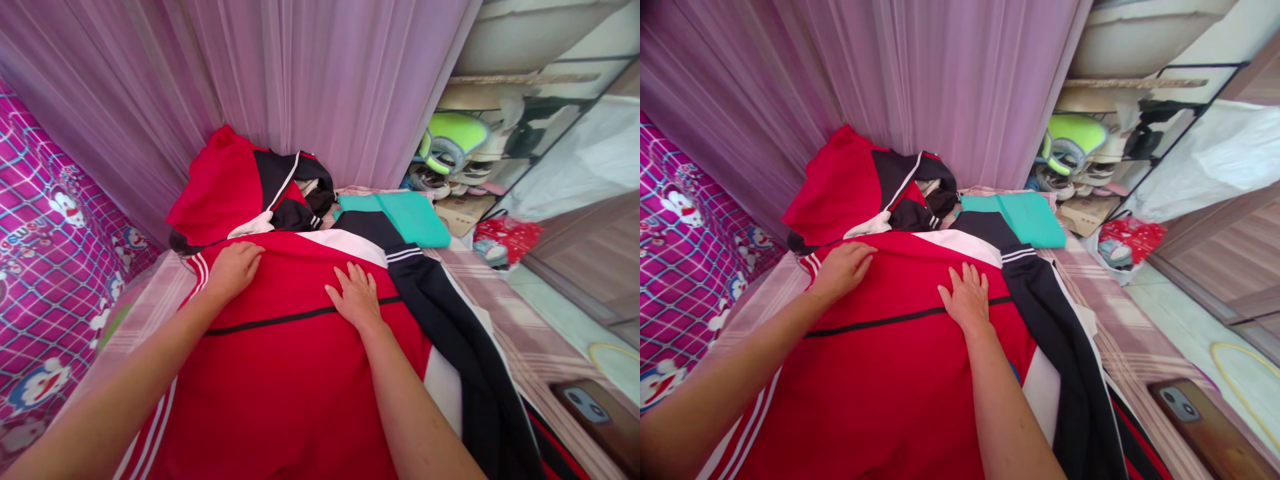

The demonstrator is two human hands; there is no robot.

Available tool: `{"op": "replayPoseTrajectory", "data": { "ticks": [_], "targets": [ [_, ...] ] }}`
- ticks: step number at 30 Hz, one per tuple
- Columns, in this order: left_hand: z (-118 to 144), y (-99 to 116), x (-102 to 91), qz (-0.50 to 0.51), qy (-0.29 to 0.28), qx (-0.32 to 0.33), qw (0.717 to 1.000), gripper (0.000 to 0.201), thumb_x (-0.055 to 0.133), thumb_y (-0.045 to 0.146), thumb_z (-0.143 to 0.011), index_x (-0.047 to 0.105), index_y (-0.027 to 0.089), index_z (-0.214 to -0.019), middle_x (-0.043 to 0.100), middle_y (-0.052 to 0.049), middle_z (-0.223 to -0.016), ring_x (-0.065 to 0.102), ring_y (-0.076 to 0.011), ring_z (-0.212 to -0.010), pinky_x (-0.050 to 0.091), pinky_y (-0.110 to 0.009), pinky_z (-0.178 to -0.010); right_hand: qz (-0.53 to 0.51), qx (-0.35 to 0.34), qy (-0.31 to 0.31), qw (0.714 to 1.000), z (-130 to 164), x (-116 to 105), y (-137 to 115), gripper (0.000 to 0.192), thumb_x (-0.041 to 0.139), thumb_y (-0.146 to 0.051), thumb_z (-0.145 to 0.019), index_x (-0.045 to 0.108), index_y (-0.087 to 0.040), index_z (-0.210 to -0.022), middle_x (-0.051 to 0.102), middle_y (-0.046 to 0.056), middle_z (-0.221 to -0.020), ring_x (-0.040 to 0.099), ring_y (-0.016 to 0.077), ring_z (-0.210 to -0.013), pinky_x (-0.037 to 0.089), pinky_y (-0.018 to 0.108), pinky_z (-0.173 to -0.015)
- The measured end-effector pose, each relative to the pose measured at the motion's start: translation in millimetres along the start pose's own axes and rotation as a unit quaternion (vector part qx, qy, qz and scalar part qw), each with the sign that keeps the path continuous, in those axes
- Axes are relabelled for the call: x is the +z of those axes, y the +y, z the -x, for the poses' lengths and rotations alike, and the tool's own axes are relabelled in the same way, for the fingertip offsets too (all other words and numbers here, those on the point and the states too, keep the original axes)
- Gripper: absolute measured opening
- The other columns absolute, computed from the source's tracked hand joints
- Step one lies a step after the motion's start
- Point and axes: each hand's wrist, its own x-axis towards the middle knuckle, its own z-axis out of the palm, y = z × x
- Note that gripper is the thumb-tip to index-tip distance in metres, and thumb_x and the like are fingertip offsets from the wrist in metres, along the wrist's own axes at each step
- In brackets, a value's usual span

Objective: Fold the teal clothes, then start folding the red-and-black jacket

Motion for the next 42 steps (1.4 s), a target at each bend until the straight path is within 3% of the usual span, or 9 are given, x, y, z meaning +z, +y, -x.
{"op": "replayPoseTrajectory", "data": {
  "ticks": [2,5,16,22,25,29,33,38,42],
  "targets": [
    [-4,22,6.0,0.022,-0.036,0.068,0.997,0.04,0.037,0.03,-0.099,0.067,0.022,-0.122,0.069,-0.01,-0.123,0.062,-0.0249,-0.115,0.048,-0.043,-0.102,0.0,0.0,0.001,1.0,0,0,0,0.058,0.047,-0.048,-0.099,0.047,-0.021,-0.151,0.034,0.015,-0.162,0.028,0.0306,-0.15,0.018,0.05,-0.12],
    [-23,47,12.2,0.018,-0.056,0.073,0.996,0.041,0.037,0.029,-0.1,0.066,0.021,-0.127,0.067,-0.011,-0.129,0.061,-0.0245,-0.119,0.047,-0.042,-0.104,-0.001,-0.003,0.006,1.0,0,1,1,0.058,0.047,-0.048,-0.099,0.048,-0.021,-0.15,0.036,0.015,-0.161,0.03,0.0306,-0.149,0.019,0.05,-0.12],
    [-118,79,10.7,-0.069,-0.2,-0.105,0.972,0.032,0.054,0.039,-0.091,0.074,0.027,-0.113,0.075,-0.01,-0.115,0.068,-0.0301,-0.108,0.052,-0.038,-0.088,-0.018,-0.014,0.018,1.0,-1,3,3,0.057,0.046,-0.049,-0.098,0.051,-0.021,-0.148,0.038,0.015,-0.16,0.03,0.0315,-0.148,0.018,0.052,-0.119],
    [-138,80,23.2,-0.015,-0.103,-0.162,0.981,0.035,0.047,0.04,-0.094,0.072,0.027,-0.114,0.075,-0.011,-0.111,0.068,-0.0294,-0.103,0.052,-0.039,-0.085,-0.029,-0.009,0.027,0.999,0,2,2,0.061,0.048,-0.049,-0.097,0.047,-0.021,-0.15,0.031,0.017,-0.163,0.026,0.0317,-0.15,0.018,0.052,-0.119],
    [-138,79,33.0,0.024,-0.106,-0.201,0.974,0.035,0.044,0.038,-0.096,0.069,0.026,-0.118,0.074,-0.011,-0.115,0.068,-0.0291,-0.105,0.052,-0.04,-0.087,-0.03,0.002,0.027,0.999,1,0,1,0.063,0.05,-0.05,-0.096,0.045,-0.02,-0.152,0.026,0.017,-0.165,0.021,0.033,-0.152,0.018,0.053,-0.119],
    [-123,77,48.8,0.079,-0.107,-0.183,0.974,0.045,0.039,0.03,-0.098,0.054,0.024,-0.14,0.072,-0.011,-0.123,0.067,-0.0281,-0.113,0.051,-0.04,-0.094,-0.031,0.005,0.014,0.999,1,-1,1,0.062,0.049,-0.051,-0.097,0.047,-0.021,-0.151,0.03,0.017,-0.163,0.023,0.0329,-0.151,0.016,0.053,-0.12],
    [-90,80,51.9,0.124,-0.088,-0.084,0.985,0.057,0.039,0.027,-0.098,0.037,0.012,-0.152,0.061,-0.015,-0.142,0.057,-0.0245,-0.13,0.044,-0.038,-0.109,-0.039,0.005,0.012,0.999,1,-2,0,0.062,0.048,-0.051,-0.097,0.047,-0.02,-0.151,0.032,0.017,-0.162,0.025,0.0331,-0.151,0.014,0.053,-0.12],
    [-11,89,37.3,0.059,-0.093,0.049,0.993,0.055,0.035,0.042,-0.101,0.044,0.022,-0.151,0.046,-0.008,-0.157,0.034,-0.0261,-0.149,0.023,-0.05,-0.123,-0.038,0.003,0.013,0.999,1,-1,1,0.061,0.047,-0.052,-0.097,0.048,-0.021,-0.15,0.034,0.016,-0.162,0.026,0.0322,-0.15,0.014,0.054,-0.12],
    [48,72,30.4,-0.003,-0.138,0.038,0.99,0.055,0.035,0.047,-0.1,0.047,0.028,-0.15,0.042,-0.006,-0.159,0.031,-0.028,-0.15,0.018,-0.054,-0.124,-0.03,0.003,0.008,1.0,0,0,2,0.062,0.045,-0.053,-0.098,0.047,-0.02,-0.151,0.034,0.016,-0.162,0.024,0.0325,-0.15,0.015,0.054,-0.12]
  ]
}}
